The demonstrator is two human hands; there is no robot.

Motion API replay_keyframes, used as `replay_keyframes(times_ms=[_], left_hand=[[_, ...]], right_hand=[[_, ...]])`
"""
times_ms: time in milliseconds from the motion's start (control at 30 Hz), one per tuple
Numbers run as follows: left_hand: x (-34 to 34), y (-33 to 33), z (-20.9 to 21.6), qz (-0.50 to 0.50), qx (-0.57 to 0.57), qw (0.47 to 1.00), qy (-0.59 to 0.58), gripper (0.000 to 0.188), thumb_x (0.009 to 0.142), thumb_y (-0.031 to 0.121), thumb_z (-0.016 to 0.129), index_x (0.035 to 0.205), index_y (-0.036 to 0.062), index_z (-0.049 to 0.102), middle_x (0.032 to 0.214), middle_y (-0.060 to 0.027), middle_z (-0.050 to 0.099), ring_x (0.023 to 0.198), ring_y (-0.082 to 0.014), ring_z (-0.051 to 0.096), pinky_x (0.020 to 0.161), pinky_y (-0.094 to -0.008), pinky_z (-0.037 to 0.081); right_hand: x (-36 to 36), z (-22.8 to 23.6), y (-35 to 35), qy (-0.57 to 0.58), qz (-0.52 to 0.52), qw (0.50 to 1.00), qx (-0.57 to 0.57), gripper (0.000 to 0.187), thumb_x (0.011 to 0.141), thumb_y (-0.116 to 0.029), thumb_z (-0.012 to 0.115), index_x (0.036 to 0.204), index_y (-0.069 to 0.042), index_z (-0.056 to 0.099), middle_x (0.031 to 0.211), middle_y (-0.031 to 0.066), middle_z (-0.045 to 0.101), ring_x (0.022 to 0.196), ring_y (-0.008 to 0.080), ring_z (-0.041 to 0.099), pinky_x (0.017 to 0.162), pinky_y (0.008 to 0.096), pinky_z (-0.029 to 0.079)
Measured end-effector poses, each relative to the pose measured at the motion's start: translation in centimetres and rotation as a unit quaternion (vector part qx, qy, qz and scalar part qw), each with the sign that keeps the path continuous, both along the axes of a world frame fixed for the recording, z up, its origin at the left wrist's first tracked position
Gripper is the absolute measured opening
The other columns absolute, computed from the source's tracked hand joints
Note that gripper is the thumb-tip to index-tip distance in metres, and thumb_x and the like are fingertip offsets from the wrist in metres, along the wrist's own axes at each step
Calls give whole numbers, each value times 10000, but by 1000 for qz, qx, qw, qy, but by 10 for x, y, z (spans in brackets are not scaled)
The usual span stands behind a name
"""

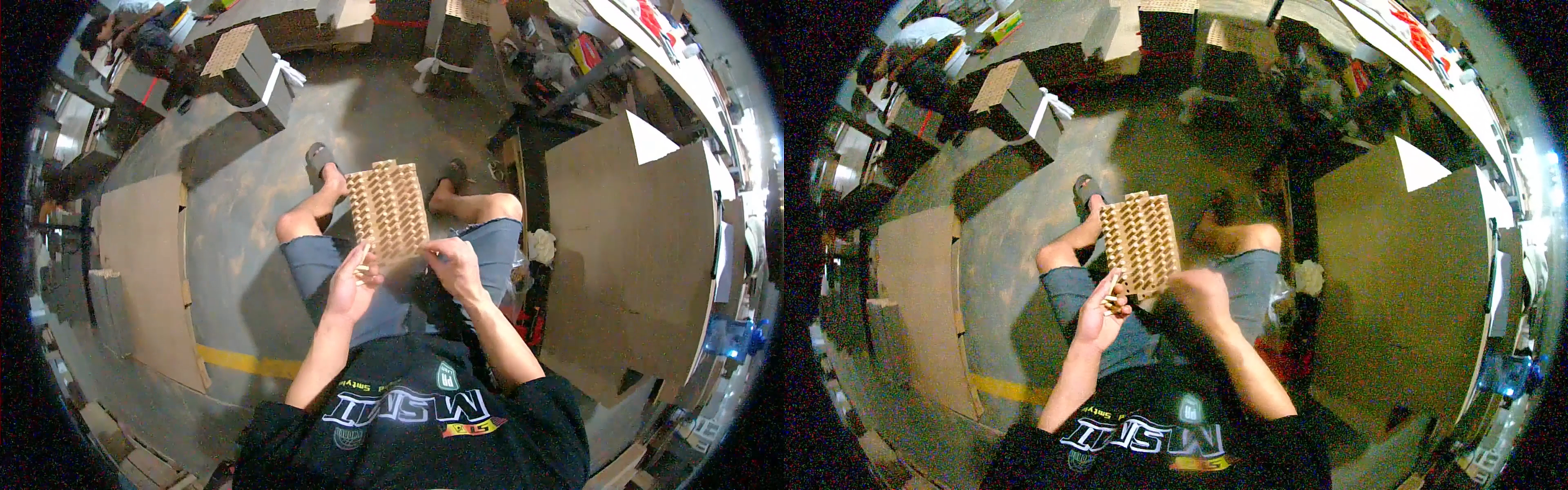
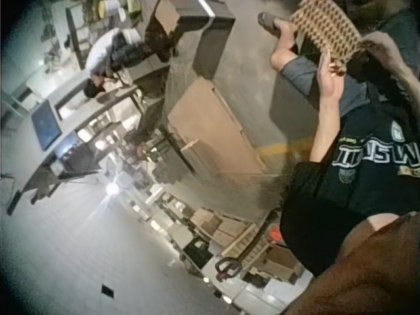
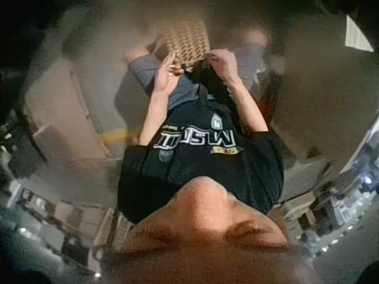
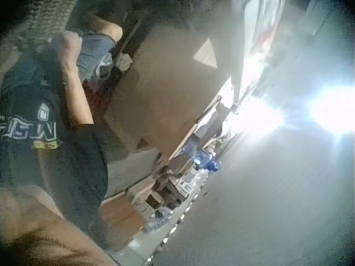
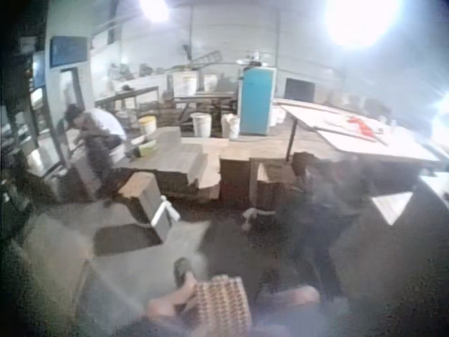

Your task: The person inserts small wooden pegs into a lattice frame, uses a mallet to secure them, and applies a liquid from a bag to the joints before moving the assembled section onto a stack.

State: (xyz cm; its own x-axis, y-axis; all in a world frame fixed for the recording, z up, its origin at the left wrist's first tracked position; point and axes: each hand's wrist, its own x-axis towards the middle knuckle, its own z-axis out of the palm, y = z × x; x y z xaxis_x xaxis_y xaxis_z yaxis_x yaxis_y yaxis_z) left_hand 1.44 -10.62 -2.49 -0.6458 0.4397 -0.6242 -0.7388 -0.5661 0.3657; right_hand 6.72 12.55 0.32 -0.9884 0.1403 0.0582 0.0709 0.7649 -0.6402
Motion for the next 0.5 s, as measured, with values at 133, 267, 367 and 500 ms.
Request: replay_keyframes(times_ms=[133,267,367,500], left_hand=[[5,4,-1,7,-2,1000,-17,342,1028,251,569,1339,112,600,977,-11,604,788,-151,590,679,-326,523],[9,3,-6,5,-20,1000,-22,344,1028,279,556,1328,119,611,914,-12,598,764,-146,565,665,-321,495],[12,6,-6,-13,-27,999,-18,315,1038,268,550,1303,108,609,911,-21,611,748,-150,588,653,-324,507],[17,9,-4,-24,-43,999,3,317,1052,248,522,1321,99,594,899,-33,612,730,-155,586,657,-333,511]], right_hand=[[2,-18,1,66,65,988,125,132,771,-188,776,877,-171,698,826,-28,693,790,194,626,723,354,429],[4,-25,3,91,92,979,159,123,780,-172,766,851,-173,666,777,-26,644,776,182,609,718,361,414],[-3,-20,2,65,139,973,172,118,781,-141,698,885,-169,649,755,-5,612,765,211,604,705,382,404],[-8,-24,-2,26,152,971,182,126,798,-174,630,922,-182,652,805,11,650,789,239,637,737,419,431]])
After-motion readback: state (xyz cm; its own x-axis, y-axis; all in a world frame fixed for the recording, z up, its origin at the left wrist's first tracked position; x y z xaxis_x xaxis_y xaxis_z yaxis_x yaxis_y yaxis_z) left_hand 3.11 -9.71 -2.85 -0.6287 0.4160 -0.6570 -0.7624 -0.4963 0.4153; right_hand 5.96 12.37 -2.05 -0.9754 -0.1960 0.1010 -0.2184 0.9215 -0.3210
